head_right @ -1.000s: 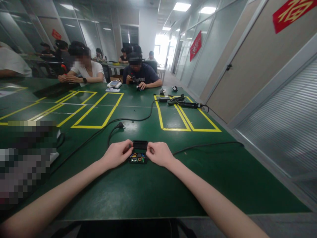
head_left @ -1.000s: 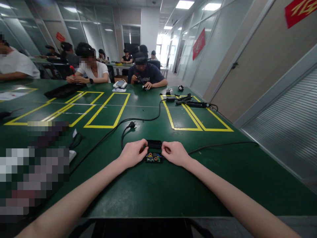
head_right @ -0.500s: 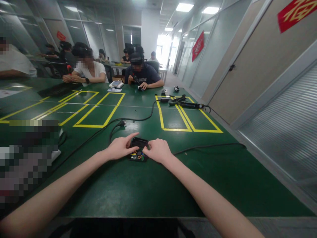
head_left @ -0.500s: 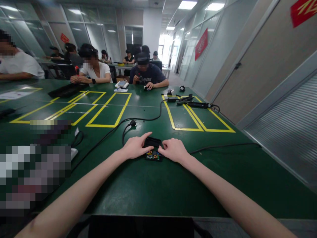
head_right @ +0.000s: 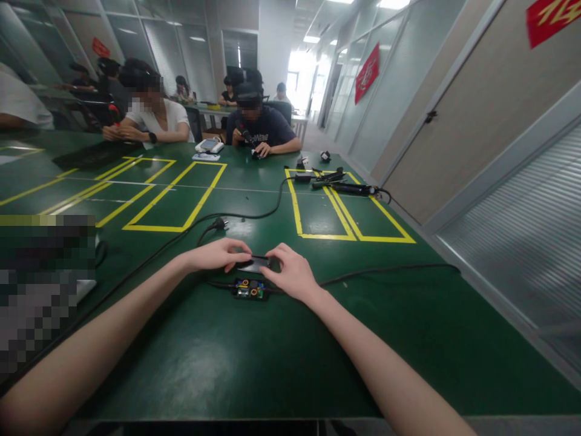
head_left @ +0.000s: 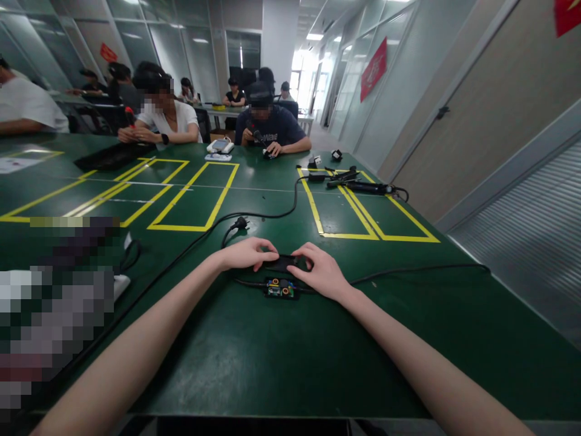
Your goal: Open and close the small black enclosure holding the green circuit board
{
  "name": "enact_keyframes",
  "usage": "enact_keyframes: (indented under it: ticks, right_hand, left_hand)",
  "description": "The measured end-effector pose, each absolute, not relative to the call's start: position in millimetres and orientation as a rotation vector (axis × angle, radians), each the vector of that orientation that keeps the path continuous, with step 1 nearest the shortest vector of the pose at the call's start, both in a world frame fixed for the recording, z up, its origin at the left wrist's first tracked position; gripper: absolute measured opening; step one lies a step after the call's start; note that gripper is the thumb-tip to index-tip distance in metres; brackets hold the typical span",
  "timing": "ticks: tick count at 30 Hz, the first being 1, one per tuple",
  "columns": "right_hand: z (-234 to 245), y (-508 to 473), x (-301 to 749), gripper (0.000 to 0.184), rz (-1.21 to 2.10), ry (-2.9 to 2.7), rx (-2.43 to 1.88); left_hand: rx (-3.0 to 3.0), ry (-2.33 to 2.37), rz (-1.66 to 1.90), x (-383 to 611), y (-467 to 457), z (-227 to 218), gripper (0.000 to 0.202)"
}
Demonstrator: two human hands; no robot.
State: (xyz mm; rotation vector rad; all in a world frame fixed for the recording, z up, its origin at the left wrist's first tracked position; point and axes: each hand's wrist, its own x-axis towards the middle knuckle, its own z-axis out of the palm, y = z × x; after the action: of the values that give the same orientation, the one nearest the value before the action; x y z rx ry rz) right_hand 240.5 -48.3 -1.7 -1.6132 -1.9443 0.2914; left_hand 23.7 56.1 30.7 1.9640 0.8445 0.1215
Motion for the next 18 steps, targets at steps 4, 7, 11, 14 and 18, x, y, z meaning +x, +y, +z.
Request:
enact_keyframes:
  ticks: [4, 7, 11, 14, 18]
  right_hand:
    - [0.7, -50.8, 245.6, 0.019, 0.596, -1.877, -1.453]
    - [1.0, -52.6, 244.8, 0.014, 0.767, -1.8, -1.375]
    - [0.9, -55.8, 239.5, 0.017, 0.948, -1.65, -1.304]
    - [2.2, -59.3, 235.6, 0.021, 1.084, -1.574, -1.215]
    - [6.3, -62.6, 234.6, 0.02, 1.164, -1.596, -1.079]
  left_hand:
    - [1.849, 0.812, 0.036, 26.1, 67.3, 32.3, 0.056]
    - [1.786, 0.818, -0.075, 29.2, 69.9, 36.7, 0.064]
    - [1.703, 0.813, -0.191, 32.2, 70.9, 42.3, 0.07]
    - [1.696, 0.788, -0.241, 32.5, 74.2, 42.9, 0.073]
    - [1.723, 0.698, -0.311, 29.9, 79.0, 42.8, 0.07]
